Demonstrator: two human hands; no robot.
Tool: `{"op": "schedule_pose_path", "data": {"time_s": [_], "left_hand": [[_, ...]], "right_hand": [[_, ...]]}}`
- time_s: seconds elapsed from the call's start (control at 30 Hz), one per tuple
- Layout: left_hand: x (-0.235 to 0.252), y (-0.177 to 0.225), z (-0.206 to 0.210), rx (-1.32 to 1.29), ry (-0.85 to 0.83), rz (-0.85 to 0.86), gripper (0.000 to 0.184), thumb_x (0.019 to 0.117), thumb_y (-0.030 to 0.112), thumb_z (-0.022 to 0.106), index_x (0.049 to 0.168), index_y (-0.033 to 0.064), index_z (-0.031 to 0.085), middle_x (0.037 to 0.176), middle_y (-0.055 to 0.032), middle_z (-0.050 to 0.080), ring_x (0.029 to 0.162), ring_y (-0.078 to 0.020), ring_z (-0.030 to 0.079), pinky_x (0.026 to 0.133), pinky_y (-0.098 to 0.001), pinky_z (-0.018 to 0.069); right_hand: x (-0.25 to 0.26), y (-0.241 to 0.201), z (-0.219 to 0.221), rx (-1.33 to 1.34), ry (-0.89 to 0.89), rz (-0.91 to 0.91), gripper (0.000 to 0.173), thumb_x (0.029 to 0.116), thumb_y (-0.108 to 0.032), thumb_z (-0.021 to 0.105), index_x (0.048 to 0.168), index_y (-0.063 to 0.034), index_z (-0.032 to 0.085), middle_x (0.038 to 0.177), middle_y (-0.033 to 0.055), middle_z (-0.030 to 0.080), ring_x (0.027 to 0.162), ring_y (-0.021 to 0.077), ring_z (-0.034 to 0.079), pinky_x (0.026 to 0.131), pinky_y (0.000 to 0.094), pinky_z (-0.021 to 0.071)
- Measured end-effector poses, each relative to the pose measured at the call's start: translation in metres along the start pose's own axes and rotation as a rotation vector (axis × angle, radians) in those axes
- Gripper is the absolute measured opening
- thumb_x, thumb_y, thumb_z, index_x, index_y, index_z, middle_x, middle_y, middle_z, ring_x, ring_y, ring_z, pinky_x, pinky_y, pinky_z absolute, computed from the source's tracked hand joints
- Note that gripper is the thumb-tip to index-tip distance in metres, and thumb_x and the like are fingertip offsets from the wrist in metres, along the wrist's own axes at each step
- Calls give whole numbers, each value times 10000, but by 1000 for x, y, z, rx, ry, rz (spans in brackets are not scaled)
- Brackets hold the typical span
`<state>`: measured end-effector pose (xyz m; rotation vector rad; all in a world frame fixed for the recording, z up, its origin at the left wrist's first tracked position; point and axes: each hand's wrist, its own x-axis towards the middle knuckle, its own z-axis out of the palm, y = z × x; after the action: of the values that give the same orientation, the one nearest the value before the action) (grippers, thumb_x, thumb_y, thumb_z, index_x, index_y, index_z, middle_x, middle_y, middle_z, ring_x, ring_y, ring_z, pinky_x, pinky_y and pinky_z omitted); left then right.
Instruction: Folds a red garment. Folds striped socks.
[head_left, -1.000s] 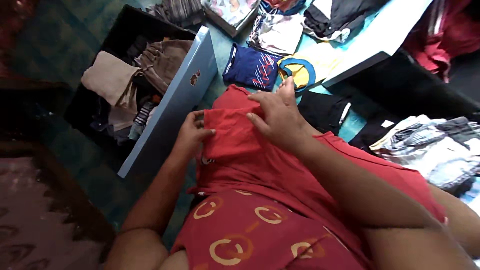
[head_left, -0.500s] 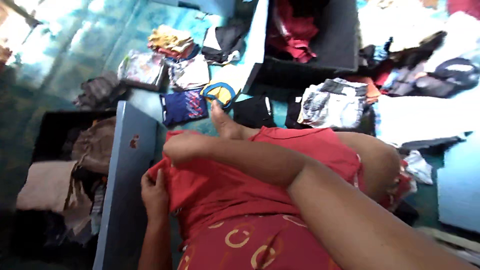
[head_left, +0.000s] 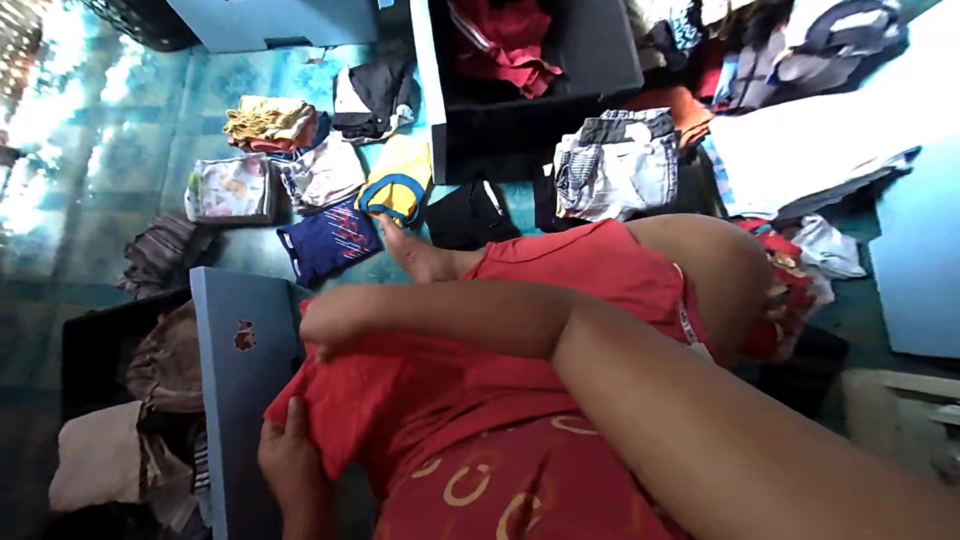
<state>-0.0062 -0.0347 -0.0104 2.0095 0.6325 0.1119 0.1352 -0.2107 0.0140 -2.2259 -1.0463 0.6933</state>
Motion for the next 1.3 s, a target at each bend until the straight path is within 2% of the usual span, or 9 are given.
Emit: {"op": "schedule_pose_path", "data": {"time_s": [0.27, 0.37, 0.47, 0.57, 0.8, 0.97, 1.03, 1.1, 1.3], "left_hand": [[19, -31, 15, 13, -19, -2, 232, 1062, 189, 556, 1071, -27, 641, 803, 27, 666, 708, 34, 642, 698, -181, 559], [19, -27, 12, -88, -32, 30, 191, 1064, 150, 534, 1053, -19, 622, 777, 58, 660, 696, 39, 648, 680, -171, 568], [18, -29, 14, -187, -75, 18, 177, 1082, 121, 463, 1058, -1, 588, 770, 96, 646, 701, 57, 638, 694, -156, 565], [20, -34, 19, -128, -69, -20, 225, 1085, 141, 482, 1119, -46, 602, 828, 53, 663, 740, 54, 647, 720, -166, 564], [31, -43, 21, -68, -77, 21, 230, 1024, 101, 593, 1157, -85, 573, 931, -24, 657, 807, 40, 639, 762, -160, 553], [36, -49, -18, -16, -66, 35, 592, 986, 172, 640, 1442, -75, 353, 1181, -158, 576, 907, -117, 616, 780, -293, 553], [26, -46, -33, -129, -35, 160, 431, 978, 127, 634, 1341, -15, 449, 1083, -38, 602, 858, -54, 616, 761, -245, 553], [11, -36, -38, -304, -150, 176, 152, 1001, 86, 579, 1142, 143, 581, 916, 113, 661, 719, 9, 626, 652, -195, 561], [-20, -12, -15, -390, -600, -216, 291, 1088, 141, 426, 1240, -43, 592, 1052, -98, 731, 945, -162, 718, 862, -327, 594]], "right_hand": [[5, 34, 48, -126, 447, -53, 243, 1025, -248, 615, 1101, -42, 719, 949, 144, 725, 941, 319, 715, 796, 536, 565], [-3, 2, 66, -229, 631, -136, 270, 994, -313, 650, 1112, -89, 743, 1130, 125, 703, 1105, 304, 662, 920, 535, 523], [-20, -22, 83, -193, 485, -184, 477, 993, -403, 635, 1351, -89, 661, 1498, 148, 555, 1432, 356, 473, 1161, 664, 322], [-22, 8, 101, -109, 305, -72, 643, 998, -521, 583, 1527, -165, 509, 1637, 117, 385, 1552, 367, 249, 1220, 693, 109], [-25, 28, 108, 2, 419, 71, 585, 1020, -546, 520, 1500, -214, 551, 1637, 122, 382, 1553, 356, 251, 1225, 672, 140], [-46, 44, 85, 446, 719, 240, 431, 1060, -198, 514, 1388, 78, 551, 1392, 258, 580, 1317, 326, 557, 1127, 452, 438], [-58, 39, 69, 823, 615, 453, 425, 1069, -232, 513, 1378, 60, 491, 1182, 181, 650, 1010, 186, 659, 886, 355, 557], [-65, 29, 60, 1053, 408, 612, 467, 1034, -239, 607, 1396, 17, 462, 1140, 170, 637, 938, 209, 658, 830, 402, 571], [-48, 11, 57, 950, 249, 528, 520, 832, -62, 819, 1264, 32, 546, 1046, 162, 676, 907, 216, 686, 823, 419, 595]]}}
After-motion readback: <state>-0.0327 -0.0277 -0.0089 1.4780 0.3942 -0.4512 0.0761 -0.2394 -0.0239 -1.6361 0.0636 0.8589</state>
